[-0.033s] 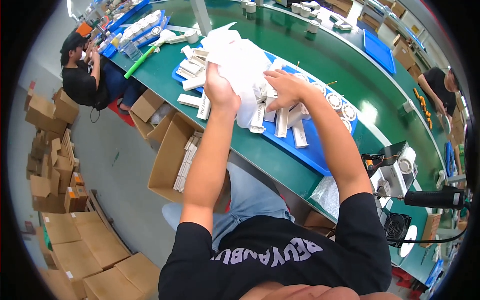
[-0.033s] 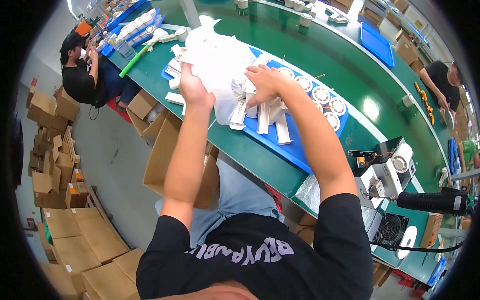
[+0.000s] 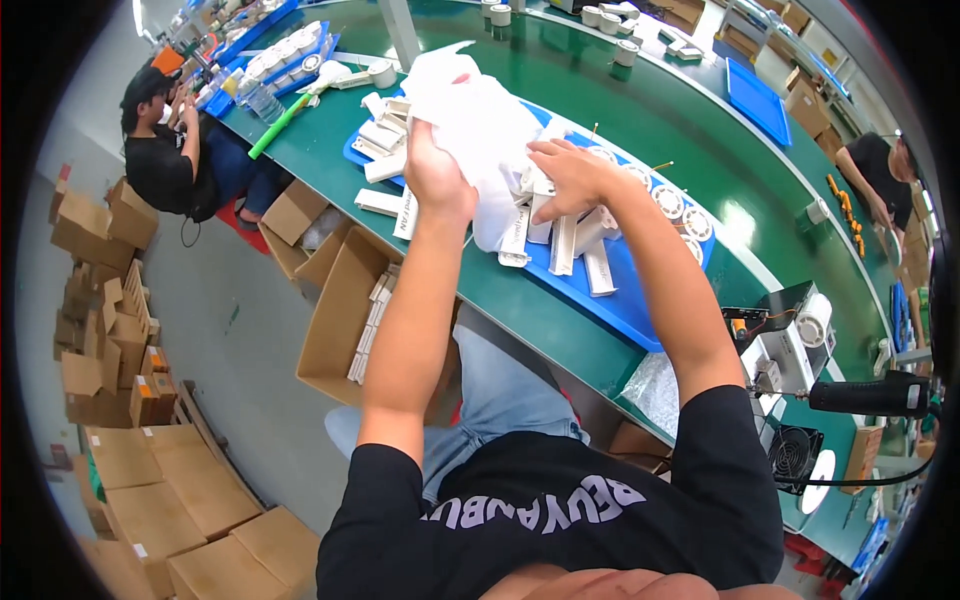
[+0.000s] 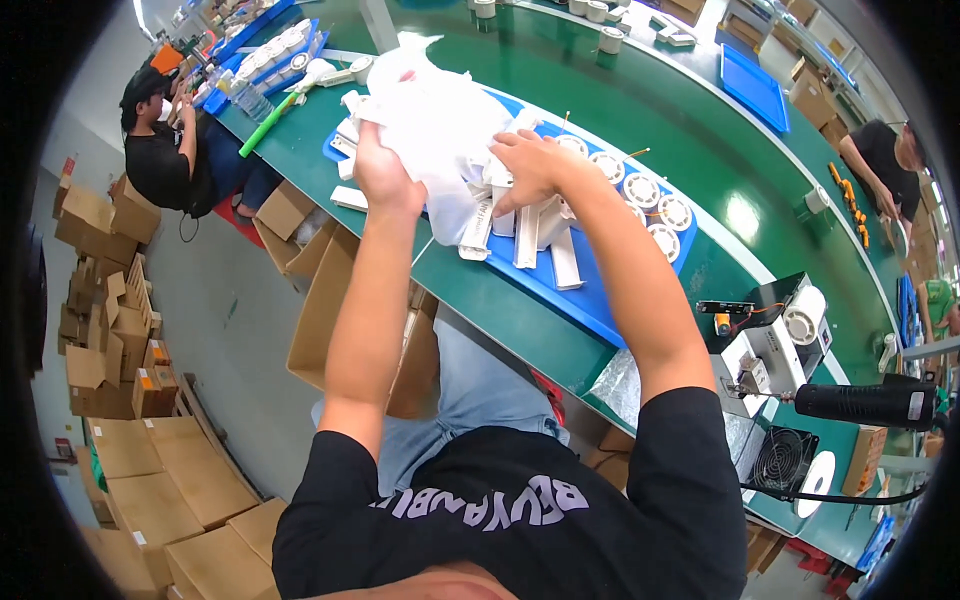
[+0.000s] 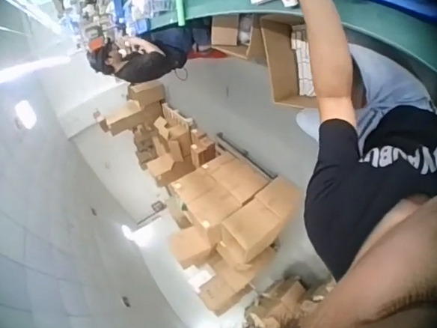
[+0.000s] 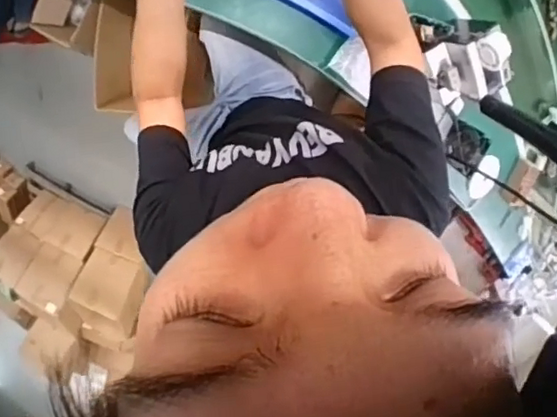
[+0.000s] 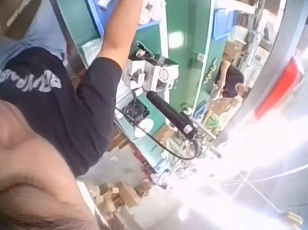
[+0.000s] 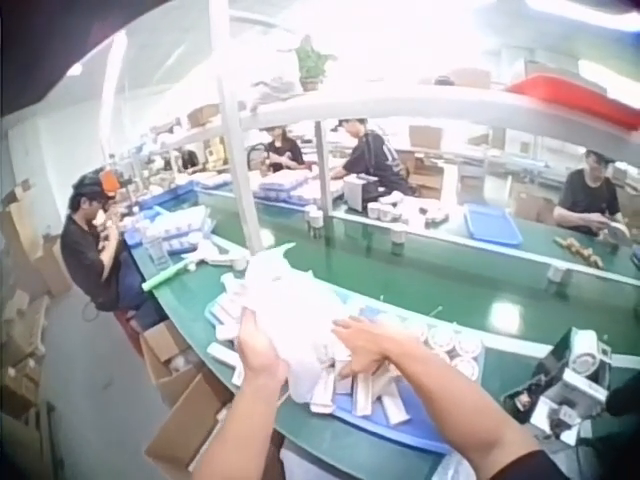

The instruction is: Assembling electronic components into plastic housings and packaging them into boxes.

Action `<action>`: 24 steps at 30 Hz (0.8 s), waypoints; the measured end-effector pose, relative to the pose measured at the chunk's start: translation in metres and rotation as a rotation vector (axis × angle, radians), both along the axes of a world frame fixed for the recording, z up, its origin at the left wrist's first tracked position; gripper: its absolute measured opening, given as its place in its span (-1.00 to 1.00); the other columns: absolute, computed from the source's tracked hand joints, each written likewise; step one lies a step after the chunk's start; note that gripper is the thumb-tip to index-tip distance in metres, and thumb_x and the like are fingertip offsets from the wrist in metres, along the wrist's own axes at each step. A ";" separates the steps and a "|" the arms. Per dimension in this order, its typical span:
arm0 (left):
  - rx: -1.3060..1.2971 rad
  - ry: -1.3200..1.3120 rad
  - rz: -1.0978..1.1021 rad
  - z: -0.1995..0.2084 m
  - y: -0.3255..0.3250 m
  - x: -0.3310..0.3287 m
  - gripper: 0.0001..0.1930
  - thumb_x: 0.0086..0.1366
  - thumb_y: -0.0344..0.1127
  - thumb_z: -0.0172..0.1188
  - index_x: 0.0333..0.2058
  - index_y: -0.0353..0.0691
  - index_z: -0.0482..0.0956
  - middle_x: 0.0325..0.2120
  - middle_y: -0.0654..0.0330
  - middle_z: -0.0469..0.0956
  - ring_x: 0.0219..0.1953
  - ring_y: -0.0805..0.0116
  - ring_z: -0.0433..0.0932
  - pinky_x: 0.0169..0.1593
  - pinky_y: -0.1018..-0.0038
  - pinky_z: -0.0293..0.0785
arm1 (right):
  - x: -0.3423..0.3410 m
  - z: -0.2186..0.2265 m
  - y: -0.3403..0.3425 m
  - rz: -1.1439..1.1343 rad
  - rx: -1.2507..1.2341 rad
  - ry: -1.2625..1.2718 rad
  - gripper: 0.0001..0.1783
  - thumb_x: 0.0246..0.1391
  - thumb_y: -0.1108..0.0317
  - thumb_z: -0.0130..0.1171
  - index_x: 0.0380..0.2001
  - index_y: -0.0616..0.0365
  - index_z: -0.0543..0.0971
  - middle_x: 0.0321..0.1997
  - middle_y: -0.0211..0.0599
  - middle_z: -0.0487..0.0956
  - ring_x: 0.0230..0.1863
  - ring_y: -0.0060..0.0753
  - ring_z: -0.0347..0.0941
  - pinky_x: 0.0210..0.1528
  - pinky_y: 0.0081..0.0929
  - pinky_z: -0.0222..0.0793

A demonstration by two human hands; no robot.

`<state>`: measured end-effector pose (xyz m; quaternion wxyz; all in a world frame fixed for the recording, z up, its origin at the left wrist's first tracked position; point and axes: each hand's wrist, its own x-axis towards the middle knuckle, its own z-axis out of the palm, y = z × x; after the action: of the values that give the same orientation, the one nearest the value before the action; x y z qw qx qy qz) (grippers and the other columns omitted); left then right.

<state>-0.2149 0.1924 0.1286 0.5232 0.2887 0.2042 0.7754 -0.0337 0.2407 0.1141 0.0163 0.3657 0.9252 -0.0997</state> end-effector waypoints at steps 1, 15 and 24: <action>0.106 0.073 -0.068 0.007 0.006 -0.004 -0.52 0.42 -0.13 -0.30 0.12 -0.31 0.38 0.05 0.07 0.44 0.10 0.17 0.43 0.14 0.32 0.37 | 0.002 -0.001 0.000 -0.014 0.005 -0.009 0.08 -0.33 -0.14 0.38 0.18 0.39 0.27 0.37 0.02 0.16 0.36 -0.01 0.08 0.34 -0.22 0.09; 0.263 -0.050 0.151 0.056 -0.006 -0.039 -0.46 0.39 -0.01 -0.27 0.10 -0.30 0.35 0.08 0.04 0.41 0.13 0.09 0.39 0.19 0.22 0.33 | 0.007 0.000 -0.001 -0.140 -0.057 -0.110 0.14 -0.31 -0.31 0.35 0.22 0.26 0.27 0.37 -0.01 0.15 0.39 0.05 0.02 0.37 0.03 -0.03; 0.192 0.059 0.467 0.042 -0.078 -0.031 -0.64 0.33 -0.15 -0.13 -0.02 -0.25 0.36 -0.03 0.08 0.42 0.06 0.16 0.42 0.13 0.26 0.35 | -0.044 0.056 -0.058 0.185 -0.342 1.019 0.06 -0.23 -0.03 0.47 0.28 0.17 0.19 0.28 0.00 0.28 0.21 -0.20 0.32 0.20 -0.35 0.28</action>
<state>-0.2458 0.1146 0.1711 0.2939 0.3046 0.2062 0.8822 -0.0774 0.1825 0.1701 -0.3664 0.1803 0.8149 -0.4113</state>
